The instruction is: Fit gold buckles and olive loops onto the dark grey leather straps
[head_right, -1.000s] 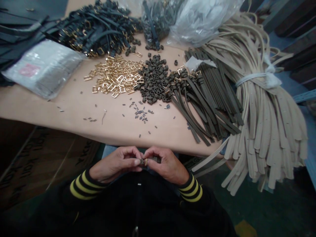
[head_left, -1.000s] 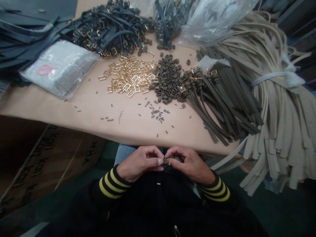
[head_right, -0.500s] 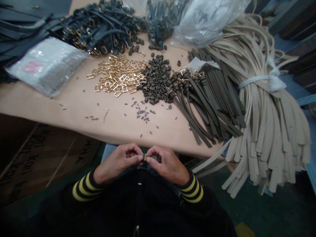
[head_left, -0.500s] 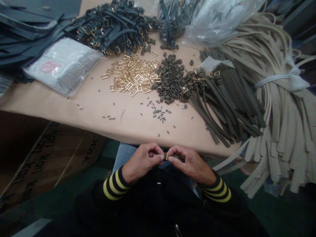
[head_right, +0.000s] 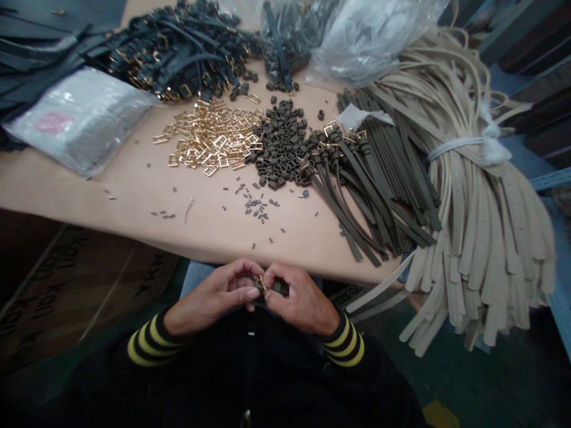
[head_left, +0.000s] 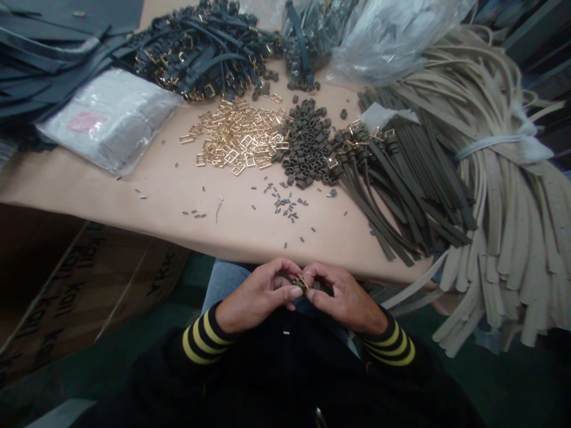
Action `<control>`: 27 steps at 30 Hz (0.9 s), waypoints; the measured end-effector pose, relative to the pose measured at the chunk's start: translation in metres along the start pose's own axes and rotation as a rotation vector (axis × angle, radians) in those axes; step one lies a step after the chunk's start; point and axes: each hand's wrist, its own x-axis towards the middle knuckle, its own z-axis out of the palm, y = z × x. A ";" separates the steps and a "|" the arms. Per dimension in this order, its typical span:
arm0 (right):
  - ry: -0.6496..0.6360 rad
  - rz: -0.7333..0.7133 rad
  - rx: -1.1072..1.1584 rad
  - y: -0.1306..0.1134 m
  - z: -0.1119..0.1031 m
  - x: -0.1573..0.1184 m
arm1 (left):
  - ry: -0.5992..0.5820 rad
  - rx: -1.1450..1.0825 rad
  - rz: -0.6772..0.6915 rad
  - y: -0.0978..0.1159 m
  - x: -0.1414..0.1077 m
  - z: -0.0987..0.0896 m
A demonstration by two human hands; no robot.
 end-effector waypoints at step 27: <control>0.075 0.175 -0.339 -0.025 -0.001 -0.008 | 0.044 0.033 0.082 -0.004 0.003 0.002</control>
